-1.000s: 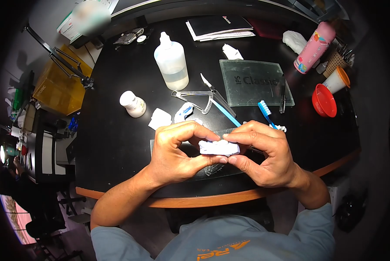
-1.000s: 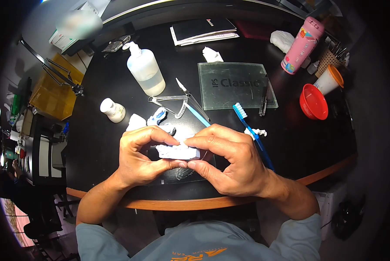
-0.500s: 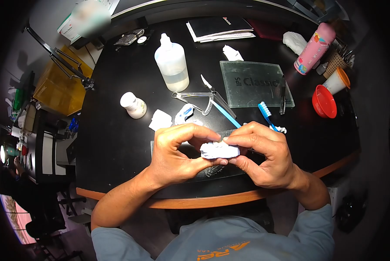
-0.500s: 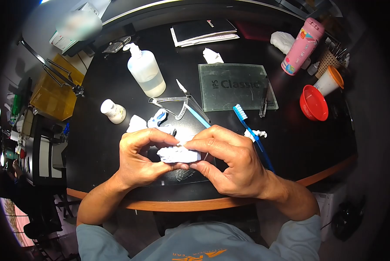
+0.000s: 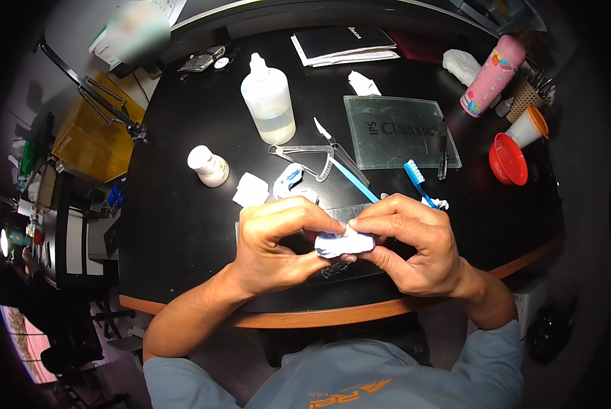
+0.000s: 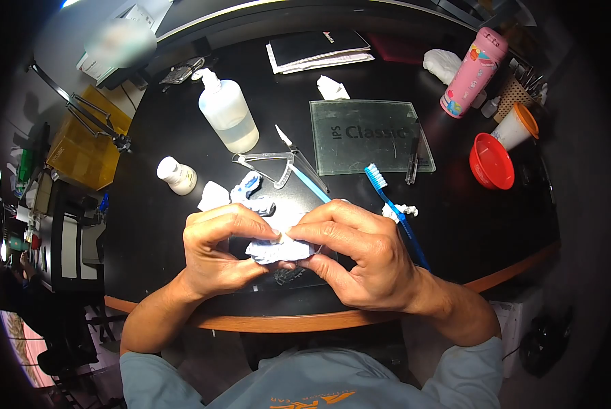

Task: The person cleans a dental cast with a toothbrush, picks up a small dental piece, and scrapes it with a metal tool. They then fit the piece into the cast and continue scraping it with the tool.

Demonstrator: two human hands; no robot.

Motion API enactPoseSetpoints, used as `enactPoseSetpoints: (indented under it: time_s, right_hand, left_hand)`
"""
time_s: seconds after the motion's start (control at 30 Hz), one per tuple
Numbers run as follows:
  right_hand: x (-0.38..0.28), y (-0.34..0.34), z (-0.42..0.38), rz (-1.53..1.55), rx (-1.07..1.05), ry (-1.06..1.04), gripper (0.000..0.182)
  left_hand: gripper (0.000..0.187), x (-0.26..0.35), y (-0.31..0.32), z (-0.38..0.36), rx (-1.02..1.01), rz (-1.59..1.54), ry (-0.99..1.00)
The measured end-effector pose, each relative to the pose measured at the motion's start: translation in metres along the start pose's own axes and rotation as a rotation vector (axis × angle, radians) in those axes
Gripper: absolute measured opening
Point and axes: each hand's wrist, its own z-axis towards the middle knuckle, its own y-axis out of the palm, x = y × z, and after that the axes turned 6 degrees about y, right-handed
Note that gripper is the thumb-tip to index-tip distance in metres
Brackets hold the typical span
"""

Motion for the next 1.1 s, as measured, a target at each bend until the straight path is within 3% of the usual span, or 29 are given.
enactPoseSetpoints:
  time_s: [0.03, 0.17, 0.27, 0.37, 0.47, 0.5, 0.6, 0.9, 1.1]
  right_hand:
    - [0.000, 0.000, 0.001, 0.002, 0.001, -0.009, 0.037]
    - [-0.013, 0.002, -0.005, 0.438, 0.016, 0.355, 0.035]
    - [-0.012, -0.006, -0.005, 0.387, -0.161, 0.531, 0.030]
    - [-0.006, 0.000, -0.005, 0.316, -0.057, 0.360, 0.023]
    - [-0.005, 0.002, -0.004, 0.213, 0.040, 0.209, 0.025]
    - [-0.005, 0.002, -0.003, 0.174, 0.065, 0.153, 0.027]
    - [0.000, -0.003, -0.001, 0.005, 0.103, -0.036, 0.031]
    - [-0.002, 0.007, -0.006, 0.159, 0.152, 0.115, 0.033]
    - [0.001, 0.003, -0.002, 0.047, 0.108, -0.002, 0.034]
  left_hand:
    - [0.029, 0.000, -0.001, 0.000, -0.007, 0.027, 0.035]
    - [0.041, 0.001, -0.004, -0.001, -0.030, 0.208, 0.238]
    - [0.039, -0.001, 0.002, -0.001, -0.032, 0.266, 0.329]
    - [0.038, -0.004, 0.003, -0.001, -0.050, 0.312, 0.349]
    - [0.047, 0.005, 0.007, 0.004, -0.002, 0.221, 0.134]
    - [0.056, 0.001, 0.001, 0.002, -0.075, 0.224, 0.107]
    - [0.059, 0.005, 0.000, 0.003, -0.088, 0.138, 0.022]
    - [0.042, 0.006, 0.003, 0.003, -0.056, 0.151, 0.067]
    - [0.041, 0.006, 0.002, 0.000, -0.063, 0.174, 0.064]
